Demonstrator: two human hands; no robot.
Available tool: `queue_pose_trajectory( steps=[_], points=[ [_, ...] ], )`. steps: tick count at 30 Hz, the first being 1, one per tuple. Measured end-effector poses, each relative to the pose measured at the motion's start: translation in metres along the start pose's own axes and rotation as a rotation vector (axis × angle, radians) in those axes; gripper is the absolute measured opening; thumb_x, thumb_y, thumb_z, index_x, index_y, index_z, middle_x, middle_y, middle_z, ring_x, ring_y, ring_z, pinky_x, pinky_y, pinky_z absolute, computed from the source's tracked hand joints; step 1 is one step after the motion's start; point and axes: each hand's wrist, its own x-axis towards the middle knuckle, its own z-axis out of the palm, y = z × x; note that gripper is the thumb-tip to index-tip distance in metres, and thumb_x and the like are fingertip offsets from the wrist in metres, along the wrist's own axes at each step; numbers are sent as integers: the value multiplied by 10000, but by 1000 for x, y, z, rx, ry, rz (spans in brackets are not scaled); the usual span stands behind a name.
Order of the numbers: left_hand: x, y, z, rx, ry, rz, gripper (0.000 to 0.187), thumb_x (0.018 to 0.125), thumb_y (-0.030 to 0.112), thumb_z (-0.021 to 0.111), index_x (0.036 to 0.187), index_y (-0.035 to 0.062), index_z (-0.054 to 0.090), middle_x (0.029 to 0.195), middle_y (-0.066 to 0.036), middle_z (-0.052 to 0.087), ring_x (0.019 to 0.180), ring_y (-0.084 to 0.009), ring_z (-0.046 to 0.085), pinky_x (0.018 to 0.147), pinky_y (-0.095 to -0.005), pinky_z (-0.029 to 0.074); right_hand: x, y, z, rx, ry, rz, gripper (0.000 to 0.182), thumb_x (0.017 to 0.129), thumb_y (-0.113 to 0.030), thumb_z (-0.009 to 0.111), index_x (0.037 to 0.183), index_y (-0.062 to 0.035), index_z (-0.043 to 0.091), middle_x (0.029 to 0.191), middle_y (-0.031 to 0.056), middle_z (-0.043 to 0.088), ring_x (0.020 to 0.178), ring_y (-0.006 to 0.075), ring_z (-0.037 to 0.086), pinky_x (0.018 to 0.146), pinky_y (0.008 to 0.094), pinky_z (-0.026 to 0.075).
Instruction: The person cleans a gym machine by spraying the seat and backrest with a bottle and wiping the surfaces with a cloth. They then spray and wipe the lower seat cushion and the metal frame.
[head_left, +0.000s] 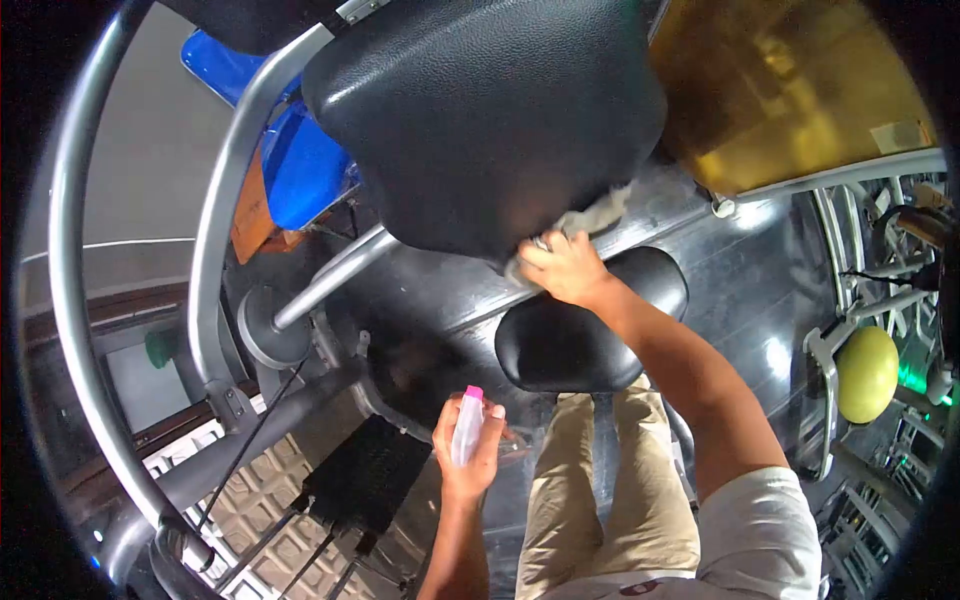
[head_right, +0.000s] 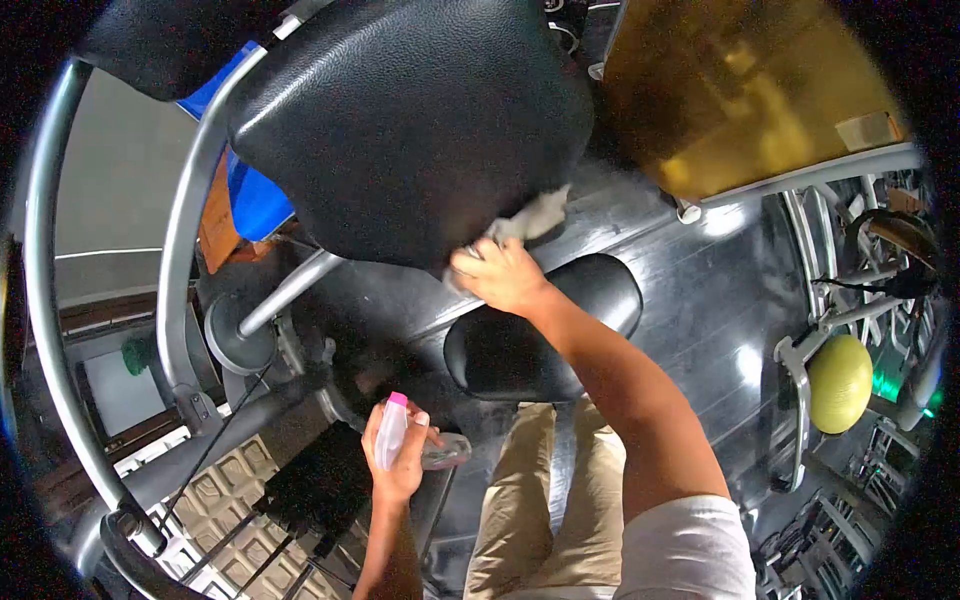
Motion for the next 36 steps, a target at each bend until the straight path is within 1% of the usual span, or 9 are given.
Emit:
queue_pose_trajectory(
  steps=[4, 12, 14, 17, 20, 24, 30, 33, 36],
  points=[
    [1, -16, -14, 63, 39, -8, 146, 924, 10, 701, 996, 13, 573, 852, -53, 630, 669, -132, 651, 611, -301, 566, 12, 11, -10, 67, 12, -66, 144, 823, -288, 614, 925, -265, 713, 1100, -73, 562, 940, 218, 537, 578, 326, 485],
    [-1, -18, -7, -7, 116, -123, 137, 934, 51, 707, 957, 19, 576, 832, -51, 607, 667, -125, 630, 605, -299, 558, 129, 54, -129, 138, 702, 283, 153, 716, -344, 738, 843, -315, 658, 1183, -52, 574, 1021, 336, 484, 678, 541, 359],
    [2, -9, -1, 19, 109, -144, 132, 934, 50, 705, 949, 17, 578, 829, -60, 608, 666, -128, 634, 604, -299, 556, 114, 33, -103, 245, 583, 388, 142, 712, -315, 753, 762, -294, 622, 1216, -6, 550, 1028, 384, 465, 735, 615, 380],
    [7, 3, 7, -53, 71, -75, 120, 929, 37, 699, 945, 15, 581, 820, -62, 610, 665, -130, 634, 604, -300, 553, 63, 3, -47, 243, 389, 290, 256, 660, -272, 783, 882, -335, 673, 1262, -35, 540, 1061, 352, 453, 753, 575, 372],
    [15, 4, 10, 30, 40, 6, 157, 951, 81, 686, 985, 7, 551, 802, -68, 606, 611, -184, 658, 612, -326, 554, 7, -15, -5, 255, 13, 305, 244, 777, -247, 693, 991, -363, 714, 1304, -58, 547, 1130, 357, 462, 818, 590, 375],
    [19, -1, 3, 84, 67, -40, 161, 954, 88, 680, 985, 3, 548, 800, -82, 606, 609, -190, 662, 613, -333, 562, 5, -6, -1, 219, 10, 275, 180, 821, -269, 654, 955, -362, 731, 1253, -73, 580, 1114, 323, 483, 822, 598, 382],
    [12, -18, 7, 32, 76, -59, 148, 951, 72, 684, 987, -1, 561, 801, -70, 606, 632, -170, 653, 598, -324, 560, 55, 17, -57, 164, 328, 357, 98, 714, -345, 742, 765, -293, 677, 1109, -86, 581, 1009, 358, 495, 752, 629, 386],
    [5, -28, 9, 46, 110, -97, 182, 961, 133, 695, 983, 12, 560, 778, -58, 604, 595, -166, 640, 578, -321, 541, 96, 49, -107, 174, 783, 530, 168, 696, -371, 792, 774, -273, 679, 1154, 106, 566, 1030, 389, 462, 756, 500, 309],
    [2, -24, 17, 83, 91, -75, 190, 965, 154, 696, 991, 20, 563, 770, -52, 611, 573, -141, 610, 563, -292, 480, 141, 75, -132, 230, 964, 638, 183, 701, -216, 789, 757, -189, 617, 1085, 111, 520, 995, 344, 449, 803, 459, 317]
  ],
)
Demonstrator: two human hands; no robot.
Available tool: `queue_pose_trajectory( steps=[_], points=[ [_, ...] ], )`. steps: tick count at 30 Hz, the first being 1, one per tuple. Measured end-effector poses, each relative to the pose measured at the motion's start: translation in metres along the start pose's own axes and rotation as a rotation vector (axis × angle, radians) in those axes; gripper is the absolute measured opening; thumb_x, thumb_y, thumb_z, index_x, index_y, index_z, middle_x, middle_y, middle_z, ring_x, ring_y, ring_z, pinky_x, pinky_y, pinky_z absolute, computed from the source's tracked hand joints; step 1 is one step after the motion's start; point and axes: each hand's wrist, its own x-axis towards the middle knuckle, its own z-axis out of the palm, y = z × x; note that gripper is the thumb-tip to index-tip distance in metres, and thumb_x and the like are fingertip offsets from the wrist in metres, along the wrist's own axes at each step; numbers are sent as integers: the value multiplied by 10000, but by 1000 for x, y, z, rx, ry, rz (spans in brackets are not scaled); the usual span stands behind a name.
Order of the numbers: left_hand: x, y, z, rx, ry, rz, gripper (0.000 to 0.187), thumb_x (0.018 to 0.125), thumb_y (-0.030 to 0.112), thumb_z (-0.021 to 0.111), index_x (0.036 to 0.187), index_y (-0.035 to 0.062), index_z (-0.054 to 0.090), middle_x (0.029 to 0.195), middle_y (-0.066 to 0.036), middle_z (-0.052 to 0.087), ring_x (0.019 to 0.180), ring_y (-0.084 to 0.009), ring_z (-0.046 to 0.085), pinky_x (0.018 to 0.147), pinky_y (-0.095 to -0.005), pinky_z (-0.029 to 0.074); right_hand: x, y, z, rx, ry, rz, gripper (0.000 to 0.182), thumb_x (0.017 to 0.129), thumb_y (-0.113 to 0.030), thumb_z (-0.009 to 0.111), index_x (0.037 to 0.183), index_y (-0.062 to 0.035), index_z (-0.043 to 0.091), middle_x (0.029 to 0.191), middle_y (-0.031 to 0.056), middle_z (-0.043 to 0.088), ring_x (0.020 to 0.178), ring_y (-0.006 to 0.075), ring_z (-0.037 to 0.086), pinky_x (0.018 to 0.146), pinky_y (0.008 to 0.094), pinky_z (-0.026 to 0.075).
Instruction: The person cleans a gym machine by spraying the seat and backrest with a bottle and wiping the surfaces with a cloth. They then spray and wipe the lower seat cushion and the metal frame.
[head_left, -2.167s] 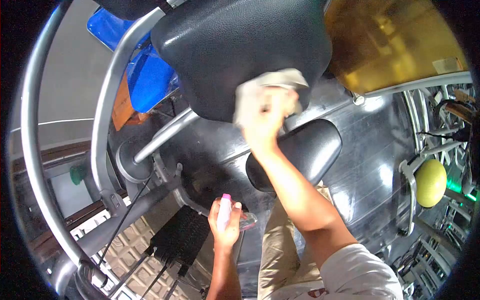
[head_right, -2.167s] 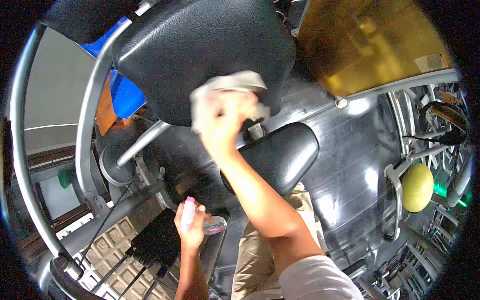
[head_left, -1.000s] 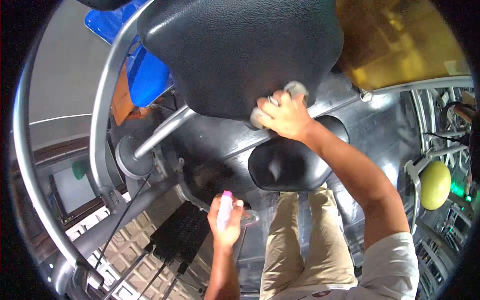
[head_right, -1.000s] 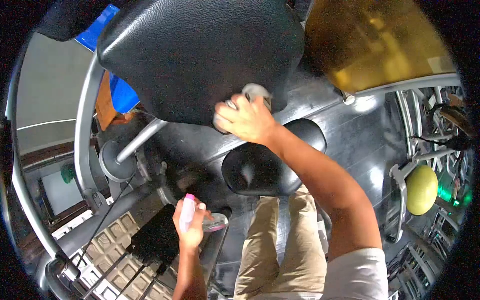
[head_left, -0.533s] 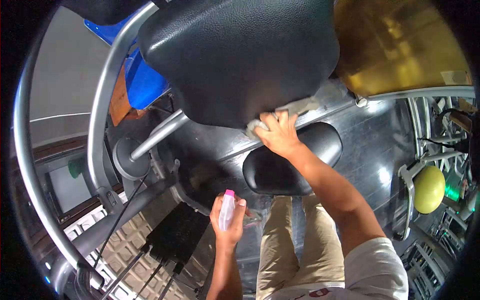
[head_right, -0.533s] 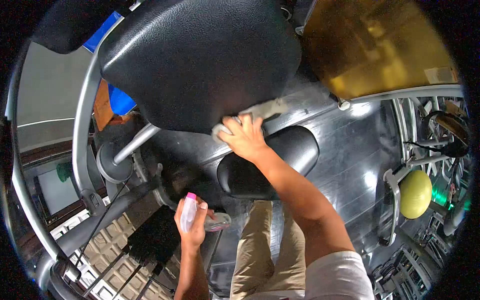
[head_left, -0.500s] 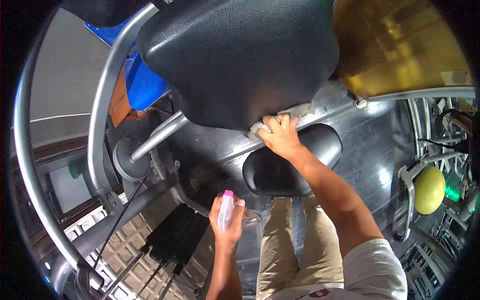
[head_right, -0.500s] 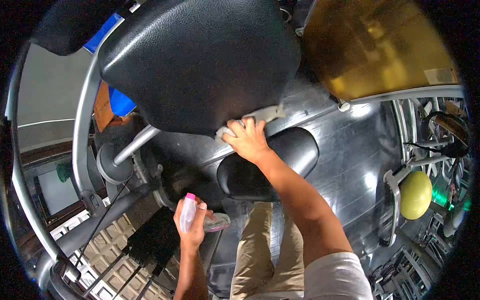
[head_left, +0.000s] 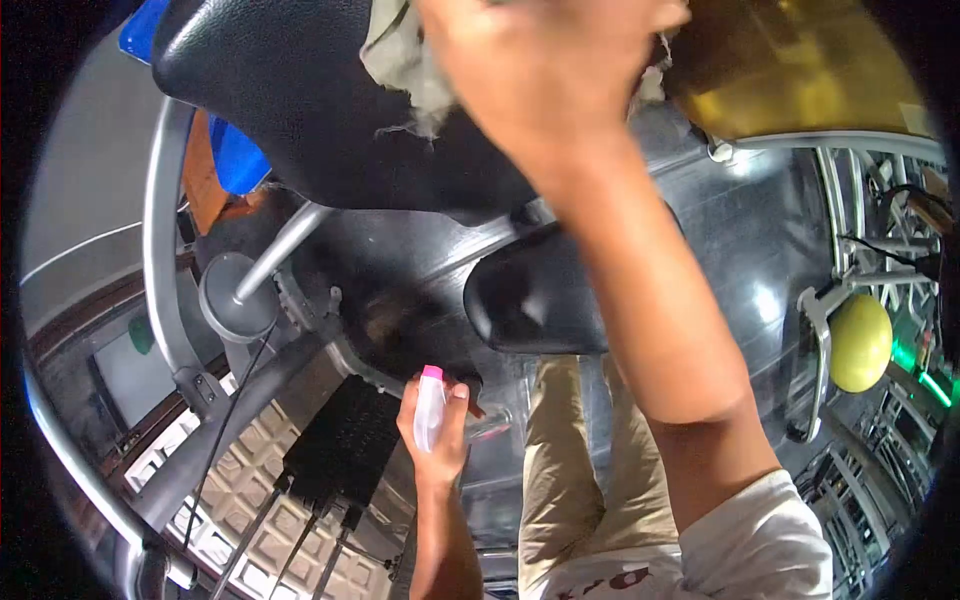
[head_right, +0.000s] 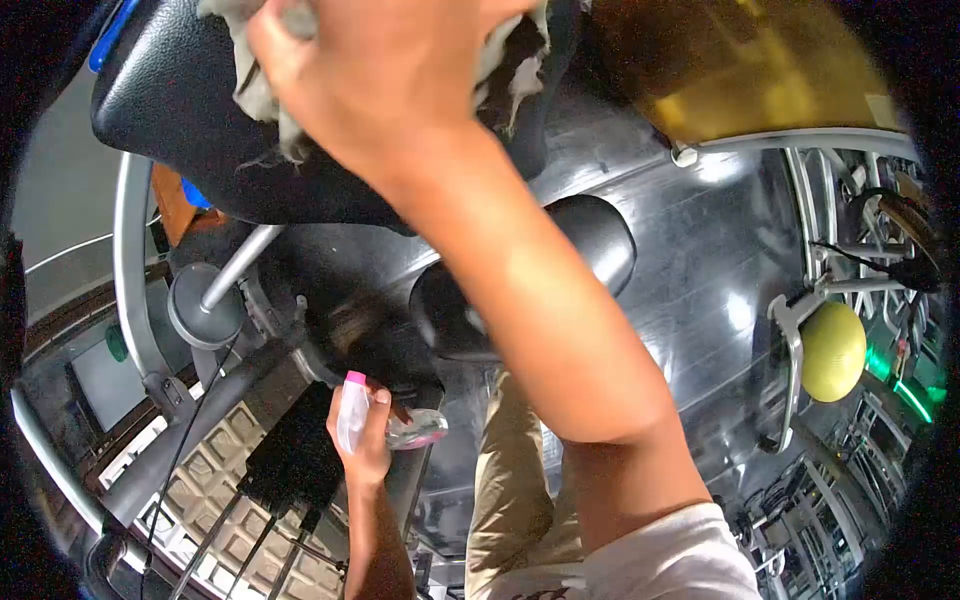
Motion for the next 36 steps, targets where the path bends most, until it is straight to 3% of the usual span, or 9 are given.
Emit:
queue_pose_trajectory(
  steps=[4, 7, 15, 17, 18, 20, 23, 29, 36],
  points=[
    [4, 21, -3, -5, 13, -18, 159, 959, 105, 690, 991, 19, 559, 789, -56, 610, 602, -145, 621, 579, -299, 506, -50, -3, 2, 30, -49, 204, 205, 670, -307, 800, 705, -177, 646, 1117, 130, 517, 1037, 379, 460, 833, 504, 326],
    [7, 26, -4, -83, 25, -20, 125, 950, 37, 687, 991, 6, 573, 806, -60, 608, 651, -142, 633, 594, -311, 553, -139, -7, -10, 1, -240, 408, 274, 579, -167, 828, 705, -153, 585, 1116, 135, 507, 1050, 383, 481, 892, 510, 343],
    [2, 20, 5, -107, 22, -48, 126, 943, 19, 681, 1004, 6, 572, 816, -61, 612, 650, -145, 645, 593, -318, 556, -246, -8, -4, 34, -179, 970, 335, 666, -39, 856, 901, -44, 618, 1073, 184, 551, 1007, 389, 549, 852, 487, 457],
    [-5, 17, 7, -116, 6, -49, 154, 944, 72, 683, 1008, 16, 554, 795, -66, 609, 598, -173, 644, 621, -338, 555, -332, 24, 10, 168, -168, 1259, 176, 825, -88, 761, 942, -6, 659, 955, 138, 635, 858, 284, 633, 799, 418, 507],
    [-5, 17, 6, -111, -3, -47, 172, 945, 99, 684, 1010, 21, 545, 784, -69, 608, 572, -187, 644, 635, -348, 555, -269, 2, -7, 400, -81, 1820, 141, 893, -128, 714, 854, -20, 633, 847, 69, 631, 697, 221, 625, 693, 376, 533],
    [-11, 23, 11, -71, -12, -31, 170, 946, 103, 682, 1009, 21, 547, 753, -61, 595, 579, -190, 649, 634, -350, 562, -284, 8, -2, 513, -19, 1915, 106, 940, -163, 658, 895, -77, 615, 791, 15, 629, 724, 137, 603, 595, 322, 490],
    [-17, 21, 15, -108, -13, -23, 178, 944, 105, 686, 1017, 19, 549, 789, -65, 603, 584, -194, 653, 643, -362, 570, -223, -7, -12, 559, 118, 2171, 89, 951, -143, 637, 908, -75, 599, 829, 29, 639, 713, 161, 628, 578, 322, 507],
    [-26, 15, 18, -20, -50, -44, 197, 934, 108, 701, 1036, 23, 555, 873, -71, 607, 583, -202, 650, 667, -393, 591, -134, -24, -23, 974, 64, 1803, 90, 939, -114, 649, 873, -68, 607, 736, 25, 626, 577, 138, 583, 522, 306, 477],
    [-29, 33, 32, -119, -37, -57, 211, 931, 108, 705, 1052, 31, 551, 874, -64, 608, 578, -208, 648, 674, -404, 593, -203, 7, -21, 375, 95, 1876, 246, 891, -106, 695, 705, -71, 538, 688, 3, 559, 612, 115, 502, 565, 313, 433]
  ],
)
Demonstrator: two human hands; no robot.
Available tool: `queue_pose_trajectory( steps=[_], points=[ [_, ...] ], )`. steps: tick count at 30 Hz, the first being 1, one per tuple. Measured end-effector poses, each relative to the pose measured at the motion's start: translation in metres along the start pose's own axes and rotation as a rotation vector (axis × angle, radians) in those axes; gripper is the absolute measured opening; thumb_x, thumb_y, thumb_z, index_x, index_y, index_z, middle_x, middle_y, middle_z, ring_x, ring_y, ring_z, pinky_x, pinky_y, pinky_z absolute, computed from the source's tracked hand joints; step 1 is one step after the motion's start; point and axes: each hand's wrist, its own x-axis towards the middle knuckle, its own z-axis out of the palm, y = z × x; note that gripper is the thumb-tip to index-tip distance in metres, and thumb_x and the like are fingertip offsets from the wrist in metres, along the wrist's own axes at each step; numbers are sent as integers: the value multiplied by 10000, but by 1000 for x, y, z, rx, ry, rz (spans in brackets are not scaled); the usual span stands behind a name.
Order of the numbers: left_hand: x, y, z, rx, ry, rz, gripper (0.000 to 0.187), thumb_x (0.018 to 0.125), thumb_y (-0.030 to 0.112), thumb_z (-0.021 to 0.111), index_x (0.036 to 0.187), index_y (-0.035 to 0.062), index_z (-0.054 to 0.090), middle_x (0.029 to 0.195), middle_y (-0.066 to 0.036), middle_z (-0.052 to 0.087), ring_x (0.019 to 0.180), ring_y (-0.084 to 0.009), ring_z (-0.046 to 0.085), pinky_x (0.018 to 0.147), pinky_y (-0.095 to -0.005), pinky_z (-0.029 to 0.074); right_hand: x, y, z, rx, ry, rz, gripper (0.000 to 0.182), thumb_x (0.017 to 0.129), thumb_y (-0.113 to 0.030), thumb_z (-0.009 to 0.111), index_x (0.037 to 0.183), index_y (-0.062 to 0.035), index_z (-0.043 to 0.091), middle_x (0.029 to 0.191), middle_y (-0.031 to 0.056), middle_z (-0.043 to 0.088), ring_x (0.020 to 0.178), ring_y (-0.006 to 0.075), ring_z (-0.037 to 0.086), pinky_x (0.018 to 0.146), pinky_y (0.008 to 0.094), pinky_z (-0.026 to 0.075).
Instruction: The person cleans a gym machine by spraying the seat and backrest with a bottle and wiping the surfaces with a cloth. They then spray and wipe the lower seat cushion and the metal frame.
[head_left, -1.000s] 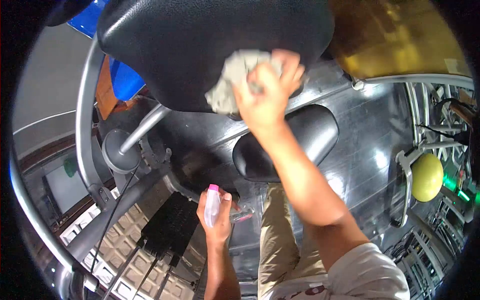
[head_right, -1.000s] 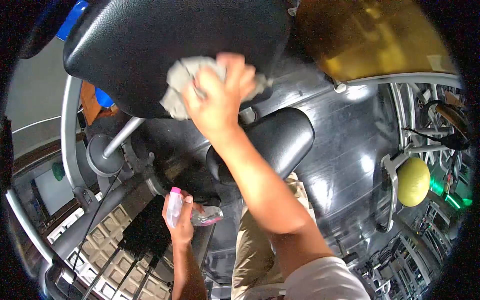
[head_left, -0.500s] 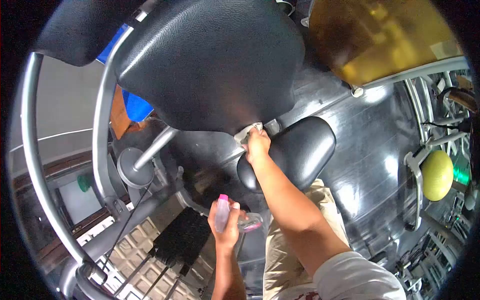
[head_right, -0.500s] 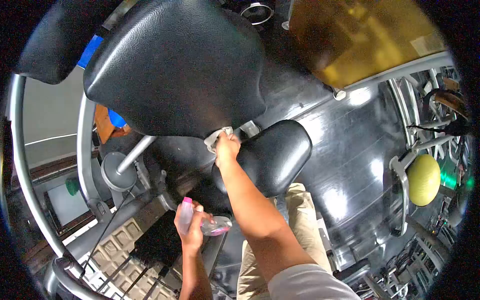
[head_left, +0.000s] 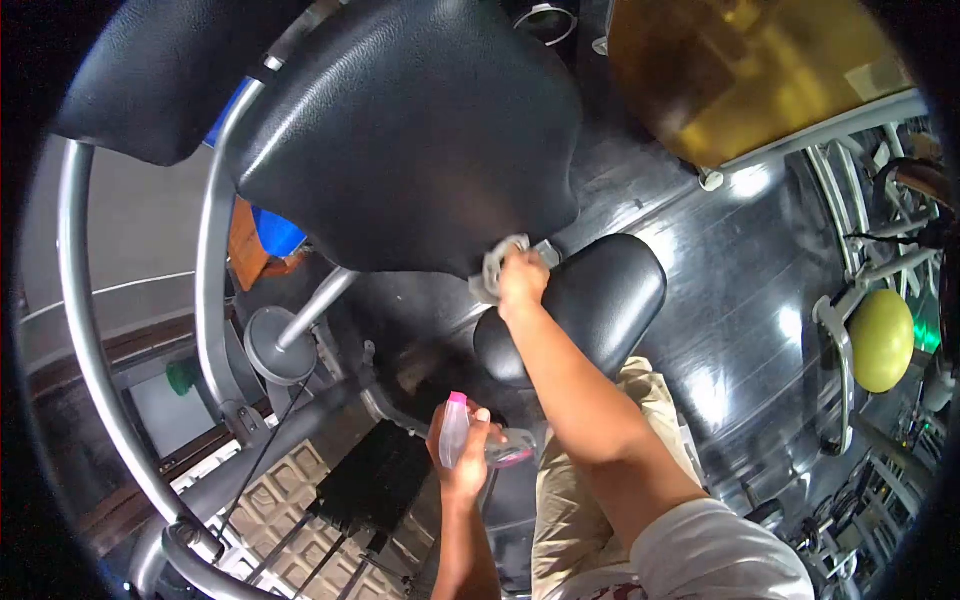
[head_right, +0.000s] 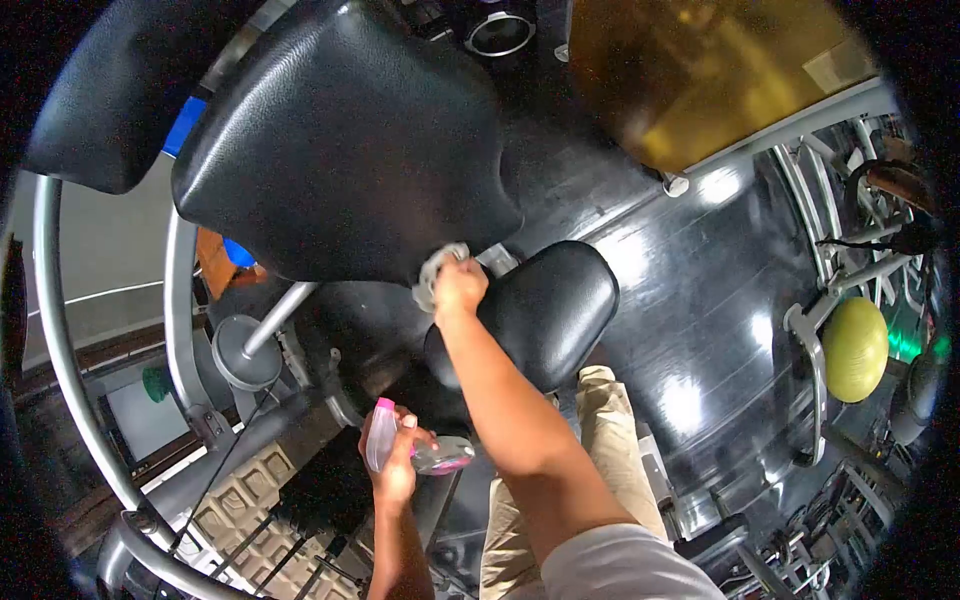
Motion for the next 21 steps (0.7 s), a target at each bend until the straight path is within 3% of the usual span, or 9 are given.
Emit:
queue_pose_trajectory(
  steps=[4, 6, 8, 10, 12, 15, 19, 21],
  points=[
    [7, 3, -6, 5, -13, 1, 199, 941, 122, 692, 1036, 34, 540, 877, -65, 612, 577, -204, 648, 681, -410, 595, 13, 6, -5, 119, -96, 120, 179, 901, -59, 613, 739, -76, 539, 671, -11, 534, 567, 125, 523, 521, 318, 435],
    [14, -2, -7, 20, -6, 8, 200, 938, 122, 689, 1022, 32, 532, 876, -70, 614, 580, -202, 648, 680, -415, 597, 7, 1, -2, 125, -82, 50, 199, 903, -51, 602, 725, -97, 525, 659, -30, 522, 531, 98, 475, 493, 302, 401],
    [12, -7, -13, 4, 7, 26, 203, 932, 112, 691, 1023, 29, 531, 871, -74, 611, 579, -204, 648, 678, -417, 598, 2, 1, 0, 239, -267, 40, 60, 931, -86, 610, 876, -76, 632, 793, 9, 618, 666, 118, 572, 592, 314, 464],
    [10, -5, -13, 24, 7, -3, 181, 931, 84, 690, 1025, 20, 548, 877, -74, 606, 596, -201, 652, 667, -404, 597, -23, -29, 6, 324, -364, 64, 70, 954, -99, 618, 932, -78, 682, 840, 16, 676, 711, 114, 622, 634, 299, 495],
    [13, -5, -9, -5, -3, 11, 155, 938, 60, 695, 1016, 6, 573, 883, -70, 605, 625, -188, 654, 648, -365, 588, -24, -39, 12, 271, -371, 74, 120, 950, -111, 651, 830, -114, 641, 738, -13, 632, 602, 87, 557, 559, 274, 445],
    [17, 2, -2, -31, -14, 19, 187, 931, 99, 687, 1037, 20, 555, 887, -76, 599, 586, -208, 646, 676, -435, 600, -22, -39, 7, 137, -288, -95, 368, 882, -93, 725, 620, -123, 468, 573, -47, 499, 489, 51, 395, 461, 277, 324],
    [21, 10, 7, -8, -17, 51, 191, 936, 119, 683, 1040, 21, 556, 857, -80, 596, 588, -217, 640, 693, -434, 594, -8, -35, -7, 143, -392, -19, 379, 885, -76, 737, 662, -150, 440, 594, -66, 453, 507, 46, 395, 456, 272, 295],
    [20, 12, 10, -30, -7, 57, 208, 928, 133, 690, 1041, 20, 556, 851, -82, 592, 587, -224, 641, 692, -433, 590, 4, -30, -14, -5, -310, -77, 389, 848, -92, 769, 622, -110, 452, 587, -38, 493, 531, 76, 445, 486, 306, 355]
  ],
)
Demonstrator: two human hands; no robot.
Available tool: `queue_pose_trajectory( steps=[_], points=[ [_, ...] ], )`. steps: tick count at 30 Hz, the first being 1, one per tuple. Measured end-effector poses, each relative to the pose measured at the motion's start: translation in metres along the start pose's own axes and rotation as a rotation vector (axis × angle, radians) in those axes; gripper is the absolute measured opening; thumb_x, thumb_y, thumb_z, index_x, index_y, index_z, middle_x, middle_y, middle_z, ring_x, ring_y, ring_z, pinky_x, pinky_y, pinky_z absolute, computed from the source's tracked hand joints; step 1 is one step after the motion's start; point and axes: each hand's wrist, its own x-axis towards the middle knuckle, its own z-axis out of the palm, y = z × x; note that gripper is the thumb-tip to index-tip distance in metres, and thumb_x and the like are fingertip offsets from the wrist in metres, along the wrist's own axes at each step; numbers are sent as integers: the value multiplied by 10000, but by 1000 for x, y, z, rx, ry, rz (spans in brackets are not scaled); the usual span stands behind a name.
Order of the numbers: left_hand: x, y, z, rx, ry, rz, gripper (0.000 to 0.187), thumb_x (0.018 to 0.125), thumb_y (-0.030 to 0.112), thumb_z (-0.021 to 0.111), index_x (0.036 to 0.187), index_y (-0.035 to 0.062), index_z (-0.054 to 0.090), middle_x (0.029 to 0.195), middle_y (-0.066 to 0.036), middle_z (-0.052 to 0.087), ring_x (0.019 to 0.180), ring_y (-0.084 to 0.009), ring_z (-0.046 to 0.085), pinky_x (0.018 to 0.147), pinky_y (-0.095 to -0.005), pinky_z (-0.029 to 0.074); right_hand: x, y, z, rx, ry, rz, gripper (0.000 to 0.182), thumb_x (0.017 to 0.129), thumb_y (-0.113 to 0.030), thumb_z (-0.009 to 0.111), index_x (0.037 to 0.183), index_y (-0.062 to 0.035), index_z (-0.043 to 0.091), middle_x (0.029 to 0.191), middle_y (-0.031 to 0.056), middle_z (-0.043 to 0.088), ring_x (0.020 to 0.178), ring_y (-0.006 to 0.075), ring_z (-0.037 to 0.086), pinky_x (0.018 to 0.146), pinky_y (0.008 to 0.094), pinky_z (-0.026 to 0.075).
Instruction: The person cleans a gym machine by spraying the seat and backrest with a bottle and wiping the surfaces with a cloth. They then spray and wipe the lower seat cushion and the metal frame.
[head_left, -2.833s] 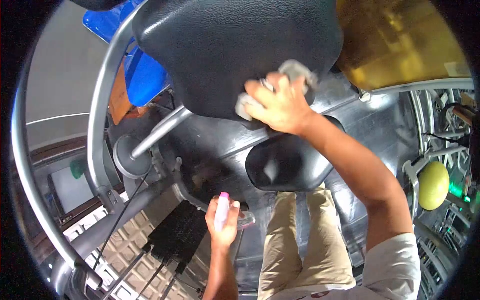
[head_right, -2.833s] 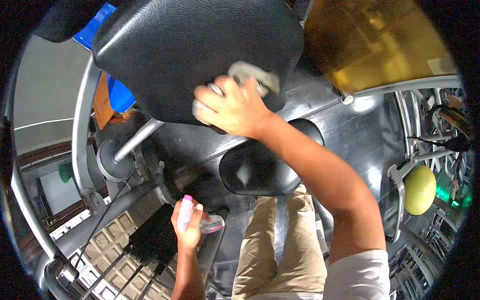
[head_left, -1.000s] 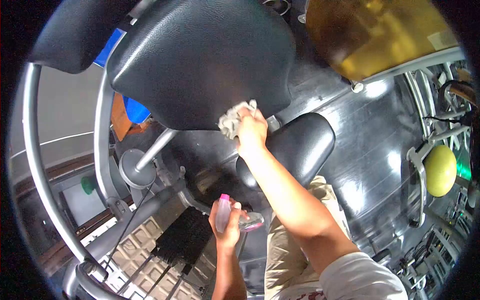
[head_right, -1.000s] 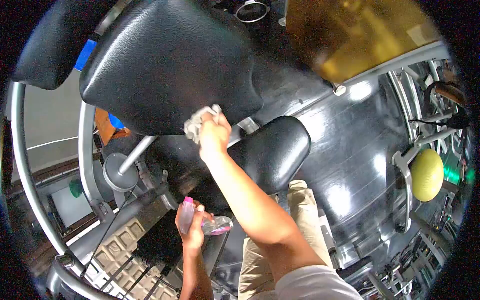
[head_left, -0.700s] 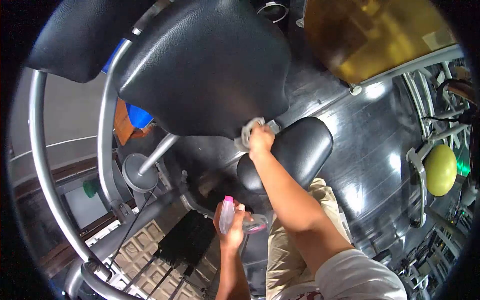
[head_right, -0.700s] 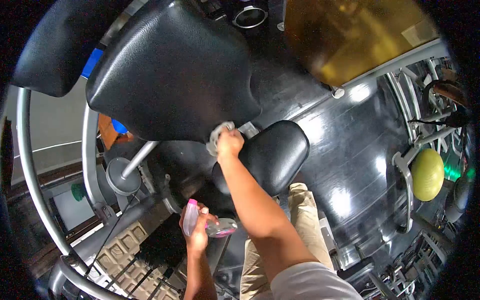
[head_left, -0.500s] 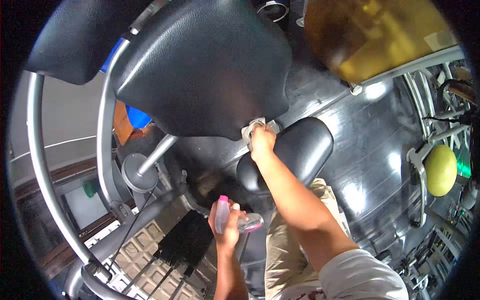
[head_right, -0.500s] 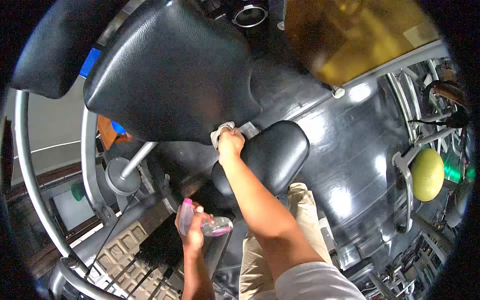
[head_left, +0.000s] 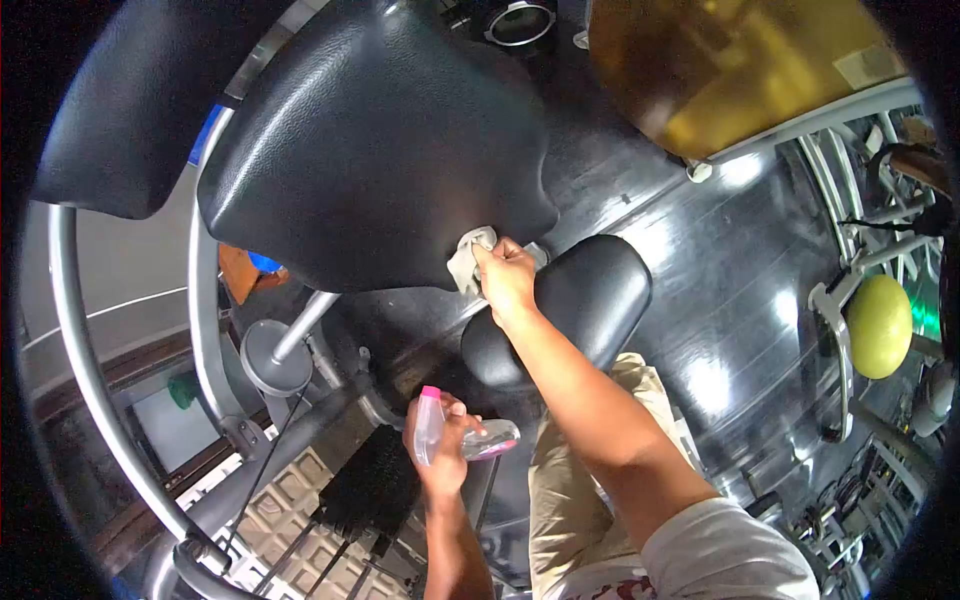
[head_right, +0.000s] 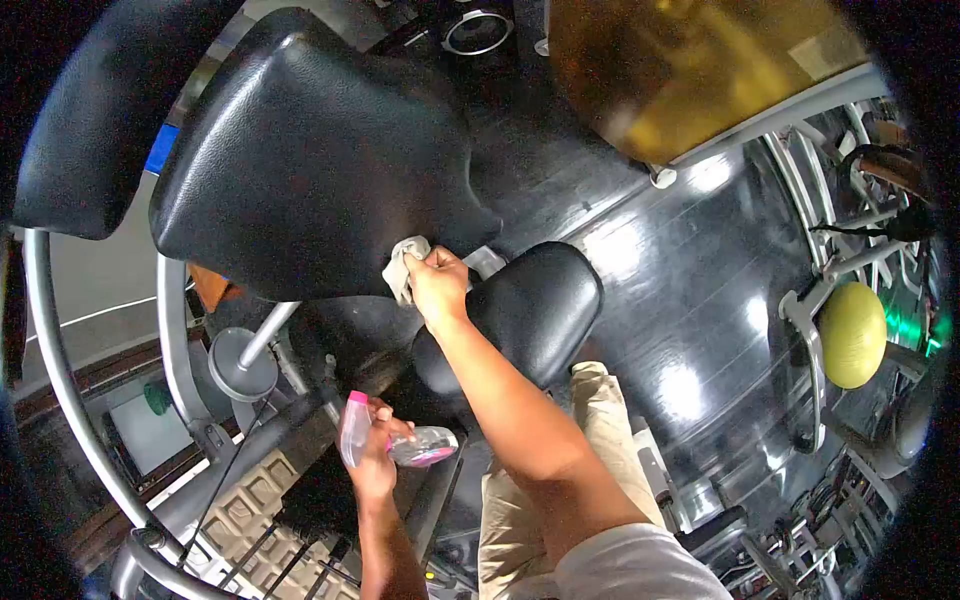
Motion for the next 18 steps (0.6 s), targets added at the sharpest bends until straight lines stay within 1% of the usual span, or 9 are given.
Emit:
queue_pose_trajectory(
  steps=[2, 5, 7, 9, 11, 13, 14, 17, 18],
  points=[
    [-1, 8, 10, -2, 9, 3, 226, 912, 136, 690, 1038, 10, 551, 815, -82, 577, 582, -234, 641, 692, -429, 586, 23, 31, -20, -15, 69, -6, 382, 820, -101, 789, 608, -78, 472, 587, -15, 523, 547, 116, 490, 511, 342, 411],
    [-10, 17, 24, -27, -5, 28, 230, 896, 123, 682, 1031, 1, 541, 801, -85, 567, 581, -232, 641, 694, -430, 587, 29, 32, -41, -114, 303, 120, 349, 828, -88, 756, 609, -74, 485, 600, 14, 549, 547, 126, 502, 518, 339, 422],
    [-17, 16, 30, 7, 22, 2, 239, 871, 119, 687, 1016, -4, 543, 815, -86, 564, 580, -229, 641, 685, -431, 588, 33, 33, -37, -160, 266, 26, 288, 825, -32, 690, 620, -93, 497, 607, 16, 558, 525, 122, 493, 490, 331, 407],
    [-26, 7, 31, 34, 28, -37, 233, 870, 117, 689, 1013, -3, 549, 828, -86, 567, 580, -228, 640, 682, -432, 588, 20, 26, -28, 172, 107, -6, 295, 842, -66, 707, 633, -92, 500, 608, 12, 562, 507, 106, 481, 462, 306, 386],
    [-32, -6, 34, 1, 31, -8, 188, 925, 128, 661, 1017, 1, 557, 812, -82, 578, 574, -210, 630, 691, -430, 588, -14, -35, -4, 100, -47, 129, 271, 878, -144, 726, 696, -112, 527, 633, -39, 526, 559, 95, 486, 512, 299, 404],
    [-38, -12, 36, 85, 77, -64, 189, 951, 151, 652, 1022, 4, 558, 808, -79, 581, 573, -202, 624, 697, -431, 588, -28, -66, 16, 123, -128, 77, 305, 892, -176, 747, 692, -127, 523, 630, -53, 520, 541, 71, 462, 490, 281, 370],
    [-41, -10, 38, 83, 80, -56, 200, 954, 165, 657, 1021, 5, 558, 810, -79, 582, 572, -200, 622, 700, -431, 588, -36, -87, 26, 212, -112, 111, 335, 913, -202, 749, 683, -123, 520, 618, -47, 512, 517, 80, 449, 475, 279, 356],
    [-42, 2, 47, 59, 91, -21, 222, 959, 192, 665, 1022, 7, 558, 814, -79, 582, 573, -197, 618, 706, -432, 589, 0, -22, 9, -46, 6, -186, 296, 874, -190, 760, 677, -54, 585, 623, 16, 597, 557, 104, 508, 512, 314, 409],
    [-42, 5, 48, 45, 96, -6, 222, 959, 191, 664, 1023, 7, 558, 814, -78, 582, 573, -197, 618, 707, -433, 589, 8, -14, -4, -129, 70, -18, 308, 866, -184, 768, 659, -59, 578, 629, 16, 599, 586, 117, 518, 549, 325, 426]
  ],
)
